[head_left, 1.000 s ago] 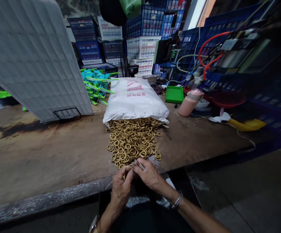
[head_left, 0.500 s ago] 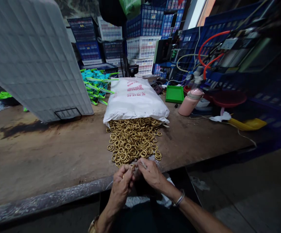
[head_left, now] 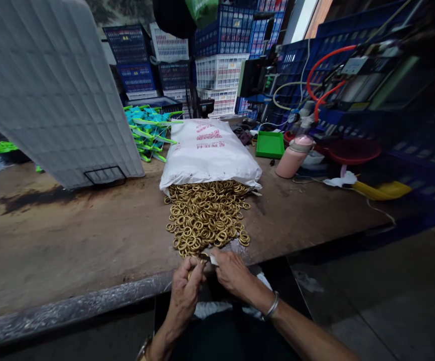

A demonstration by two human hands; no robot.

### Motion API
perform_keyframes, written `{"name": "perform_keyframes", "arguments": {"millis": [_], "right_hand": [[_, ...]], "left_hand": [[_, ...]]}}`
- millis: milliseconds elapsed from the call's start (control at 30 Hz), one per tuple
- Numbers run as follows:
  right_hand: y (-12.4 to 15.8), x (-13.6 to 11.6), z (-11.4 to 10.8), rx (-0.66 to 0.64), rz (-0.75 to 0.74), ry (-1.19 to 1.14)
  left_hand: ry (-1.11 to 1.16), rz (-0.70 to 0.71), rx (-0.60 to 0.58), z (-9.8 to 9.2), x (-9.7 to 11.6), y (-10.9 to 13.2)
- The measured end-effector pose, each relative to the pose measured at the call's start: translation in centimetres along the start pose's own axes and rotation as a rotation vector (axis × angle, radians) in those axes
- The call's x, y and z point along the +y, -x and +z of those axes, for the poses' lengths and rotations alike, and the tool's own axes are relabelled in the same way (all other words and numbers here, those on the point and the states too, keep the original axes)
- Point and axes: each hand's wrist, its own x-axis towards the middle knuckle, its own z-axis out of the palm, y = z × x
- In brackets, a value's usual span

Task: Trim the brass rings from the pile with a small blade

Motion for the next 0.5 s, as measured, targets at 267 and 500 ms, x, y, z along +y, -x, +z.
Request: {"name": "perform_keyframes", "arguments": {"millis": [267, 500], "right_hand": [[-1.3, 0.0, 1.2, 0.136, 0.131, 0.06], [-2.2, -0.8, 3.0, 0.182, 0.134, 0.11]], "left_hand": [[0.47, -0.231, 0.033, -2.0, 1.4, 0.6], [0.583, -0.256, 0.062, -2.9, 0.8, 0.0]]}}
